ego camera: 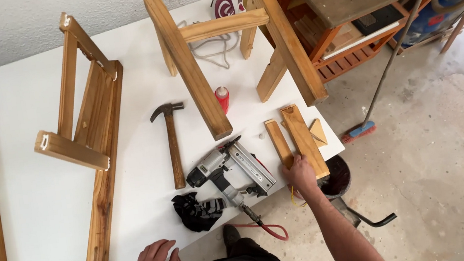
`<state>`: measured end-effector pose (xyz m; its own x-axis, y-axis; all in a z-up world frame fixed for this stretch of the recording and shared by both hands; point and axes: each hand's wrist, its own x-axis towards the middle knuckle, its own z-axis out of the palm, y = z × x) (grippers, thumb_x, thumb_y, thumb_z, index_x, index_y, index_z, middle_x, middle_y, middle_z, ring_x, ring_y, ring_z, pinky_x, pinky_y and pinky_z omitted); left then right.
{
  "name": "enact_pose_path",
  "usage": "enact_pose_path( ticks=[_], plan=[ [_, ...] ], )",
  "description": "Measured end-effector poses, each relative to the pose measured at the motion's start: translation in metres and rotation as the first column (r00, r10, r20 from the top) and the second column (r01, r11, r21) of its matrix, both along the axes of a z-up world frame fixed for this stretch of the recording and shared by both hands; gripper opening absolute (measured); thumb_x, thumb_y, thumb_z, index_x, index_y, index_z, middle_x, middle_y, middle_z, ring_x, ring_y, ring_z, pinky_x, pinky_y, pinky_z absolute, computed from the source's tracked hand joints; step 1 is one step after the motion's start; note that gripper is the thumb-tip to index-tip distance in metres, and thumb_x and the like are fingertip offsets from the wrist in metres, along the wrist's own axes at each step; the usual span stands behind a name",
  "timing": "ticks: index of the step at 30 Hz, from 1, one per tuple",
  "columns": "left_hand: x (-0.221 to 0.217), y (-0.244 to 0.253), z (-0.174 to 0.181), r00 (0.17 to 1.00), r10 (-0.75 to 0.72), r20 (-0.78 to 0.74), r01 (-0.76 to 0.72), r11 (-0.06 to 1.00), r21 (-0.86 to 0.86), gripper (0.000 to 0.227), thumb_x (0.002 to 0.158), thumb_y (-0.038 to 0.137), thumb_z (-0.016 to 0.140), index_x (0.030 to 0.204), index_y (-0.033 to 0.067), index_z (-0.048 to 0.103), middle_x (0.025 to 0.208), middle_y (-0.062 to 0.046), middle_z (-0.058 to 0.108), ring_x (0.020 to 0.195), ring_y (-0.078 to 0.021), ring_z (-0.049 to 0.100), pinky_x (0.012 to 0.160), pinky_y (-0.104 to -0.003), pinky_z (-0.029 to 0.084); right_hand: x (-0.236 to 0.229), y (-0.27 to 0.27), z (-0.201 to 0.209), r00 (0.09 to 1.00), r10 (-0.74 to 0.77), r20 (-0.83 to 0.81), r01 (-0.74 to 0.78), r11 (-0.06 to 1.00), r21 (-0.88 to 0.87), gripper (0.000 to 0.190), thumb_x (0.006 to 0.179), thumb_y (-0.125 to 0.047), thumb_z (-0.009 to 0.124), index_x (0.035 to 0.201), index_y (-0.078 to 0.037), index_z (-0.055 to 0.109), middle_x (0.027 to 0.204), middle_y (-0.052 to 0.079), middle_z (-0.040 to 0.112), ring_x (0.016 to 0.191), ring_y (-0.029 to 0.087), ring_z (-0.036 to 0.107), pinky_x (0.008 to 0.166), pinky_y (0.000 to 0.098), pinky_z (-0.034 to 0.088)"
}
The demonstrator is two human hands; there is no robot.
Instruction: The person assembles wooden furniture parts on a white workbench. They apply glue from a red bottle to the ends of wooden pieces and use a hammer to tap them into place, joining the components together.
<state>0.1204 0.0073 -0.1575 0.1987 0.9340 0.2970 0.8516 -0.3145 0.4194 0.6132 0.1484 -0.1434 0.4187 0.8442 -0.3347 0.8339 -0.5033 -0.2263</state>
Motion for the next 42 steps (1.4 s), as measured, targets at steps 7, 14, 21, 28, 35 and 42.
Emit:
enact_pose_path(
  ticks=[7, 14, 21, 28, 35, 42],
  plan=[
    [-0.014, -0.003, -0.01, 0.998, 0.01, 0.06, -0.013, 0.998, 0.056, 0.021, 0.088, 0.029, 0.073, 0.108, 0.0225, 0.075, 0.105, 0.006, 0.071, 0.09, -0.0171, 0.068, 0.082, -0.037, 0.055, -0.008, -0.012, 0.041, 0.991, -0.083, -0.105, 0.098, 0.984, 0.147, 0.048, 0.09, -0.043, 0.065, 0.116, -0.004, 0.057, 0.112, 0.017, 0.062, 0.094, 0.035, 0.066, 0.078, 0.0479, 0.056],
    [-0.009, -0.007, 0.03, 0.992, -0.055, 0.117, 0.035, 0.986, 0.161, 0.021, 0.088, 0.027, 0.074, 0.108, 0.0194, 0.074, 0.105, 0.004, 0.072, 0.093, -0.0169, 0.068, 0.081, -0.036, 0.055, -0.135, -0.048, 0.178, 0.87, 0.038, -0.491, -0.12, 0.984, -0.135, 0.027, 0.094, -0.023, 0.07, 0.117, -0.009, 0.066, 0.108, 0.005, 0.075, 0.086, 0.014, 0.078, 0.07, 0.0232, 0.072],
    [0.017, 0.011, 0.078, 0.947, -0.315, -0.062, 0.322, 0.929, 0.184, 0.046, 0.092, 0.027, 0.063, 0.138, 0.0196, 0.062, 0.141, 0.001, 0.063, 0.129, -0.022, 0.057, 0.111, -0.04, 0.043, -0.238, -0.076, 0.146, 0.688, 0.613, -0.389, -0.673, 0.739, -0.027, 0.031, 0.085, -0.045, 0.074, 0.099, -0.019, 0.065, 0.097, -0.001, 0.063, 0.085, 0.016, 0.058, 0.077, 0.0313, 0.049],
    [0.004, 0.014, 0.078, 0.878, -0.462, -0.126, 0.426, 0.874, -0.234, 0.089, 0.083, 0.005, 0.057, 0.162, 0.0007, 0.015, 0.125, -0.015, 0.061, 0.121, -0.0309, 0.055, 0.118, -0.047, 0.027, -0.306, -0.085, 0.185, 0.466, 0.726, -0.507, -0.828, 0.56, 0.041, 0.029, 0.073, -0.031, 0.064, 0.086, -0.006, 0.057, 0.083, 0.011, 0.061, 0.079, 0.027, 0.056, 0.068, 0.0385, 0.045],
    [-0.038, 0.0, 0.065, 0.863, -0.49, -0.122, 0.434, 0.843, -0.318, 0.068, 0.089, 0.009, 0.048, 0.156, 0.0104, 0.036, 0.123, -0.01, 0.061, 0.116, -0.0311, 0.057, 0.109, -0.049, 0.038, -0.307, -0.079, 0.171, 0.45, 0.183, -0.874, -0.587, 0.798, -0.135, 0.034, 0.095, -0.045, 0.06, 0.094, -0.015, 0.076, 0.082, 0.001, 0.07, 0.053, 0.009, 0.052, 0.047, 0.0254, 0.04],
    [-0.107, -0.011, 0.125, 0.914, 0.008, 0.405, 0.176, 0.892, -0.416, 0.049, 0.086, 0.011, 0.065, 0.134, 0.0193, 0.064, 0.134, -0.001, 0.07, 0.12, -0.022, 0.068, 0.105, -0.04, 0.053, -0.289, -0.118, 0.15, 0.666, 0.033, -0.745, -0.36, 0.889, -0.283, 0.03, 0.101, -0.04, 0.06, 0.109, -0.013, 0.07, 0.102, 0.001, 0.075, 0.069, 0.01, 0.062, 0.068, 0.0244, 0.052]
  ],
)
